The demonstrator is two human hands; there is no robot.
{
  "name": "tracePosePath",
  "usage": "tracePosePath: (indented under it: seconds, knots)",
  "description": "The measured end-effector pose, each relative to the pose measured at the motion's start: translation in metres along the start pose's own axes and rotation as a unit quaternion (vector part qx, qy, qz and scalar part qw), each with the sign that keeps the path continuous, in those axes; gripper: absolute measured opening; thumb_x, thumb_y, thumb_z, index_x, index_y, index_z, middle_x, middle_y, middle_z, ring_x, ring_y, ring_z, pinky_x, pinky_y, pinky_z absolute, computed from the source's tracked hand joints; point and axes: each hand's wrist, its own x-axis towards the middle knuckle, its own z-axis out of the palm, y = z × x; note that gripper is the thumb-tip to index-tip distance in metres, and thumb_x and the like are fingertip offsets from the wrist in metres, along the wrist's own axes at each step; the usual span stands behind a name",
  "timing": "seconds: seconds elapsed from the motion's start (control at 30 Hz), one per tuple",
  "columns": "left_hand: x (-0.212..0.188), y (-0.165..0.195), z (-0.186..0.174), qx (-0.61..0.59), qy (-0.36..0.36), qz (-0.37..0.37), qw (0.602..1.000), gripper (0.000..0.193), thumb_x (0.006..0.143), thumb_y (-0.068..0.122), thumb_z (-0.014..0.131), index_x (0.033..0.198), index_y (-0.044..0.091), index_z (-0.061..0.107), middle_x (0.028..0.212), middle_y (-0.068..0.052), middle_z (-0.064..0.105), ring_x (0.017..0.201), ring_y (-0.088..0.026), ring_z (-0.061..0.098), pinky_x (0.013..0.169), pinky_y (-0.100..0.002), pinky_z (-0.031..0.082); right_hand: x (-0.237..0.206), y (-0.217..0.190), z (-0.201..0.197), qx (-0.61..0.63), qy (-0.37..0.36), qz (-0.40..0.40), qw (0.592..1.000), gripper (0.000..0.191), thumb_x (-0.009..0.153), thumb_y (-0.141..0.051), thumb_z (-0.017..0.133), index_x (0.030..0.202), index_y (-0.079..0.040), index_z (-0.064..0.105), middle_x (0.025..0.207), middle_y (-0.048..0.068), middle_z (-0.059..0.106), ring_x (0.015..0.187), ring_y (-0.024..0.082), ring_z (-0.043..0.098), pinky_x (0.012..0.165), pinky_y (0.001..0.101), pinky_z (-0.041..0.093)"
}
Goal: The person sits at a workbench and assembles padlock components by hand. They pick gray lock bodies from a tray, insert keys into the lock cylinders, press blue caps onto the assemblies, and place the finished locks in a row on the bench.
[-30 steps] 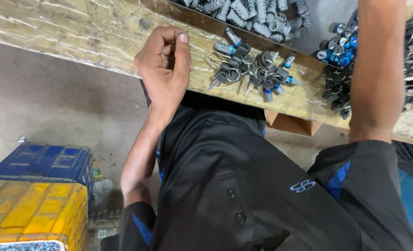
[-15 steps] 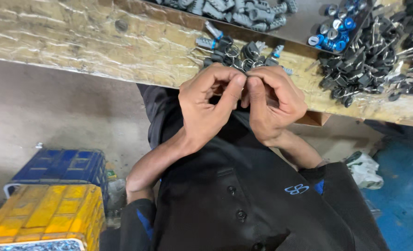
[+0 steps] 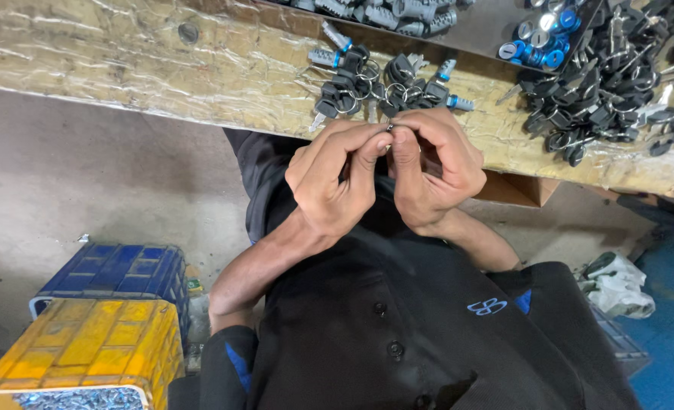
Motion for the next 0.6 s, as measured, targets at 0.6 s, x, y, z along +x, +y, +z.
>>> tracePosePath:
  seconds: [0.6]
  knots:
    - [0.032, -0.011, -0.038, -0.037, -0.04, -0.042, 0.998, 0.005, 0.108, -0.004, 0.06, 0.108, 0.0, 0.061, 0.089, -0.01, 0.062, 0.071, -0.016, 0.064, 0.064, -0.026, 0.052, 0.067, -0.028, 0.013, 0.108, -0.141, 0.204, 0.963, 0.017, 0.089, -0.001, 0.072, 0.096, 0.003, 0.058, 0.087, 0.006, 0.068, 0.061, 0.003, 0.058, 0.053, 0.0179, 0.047]
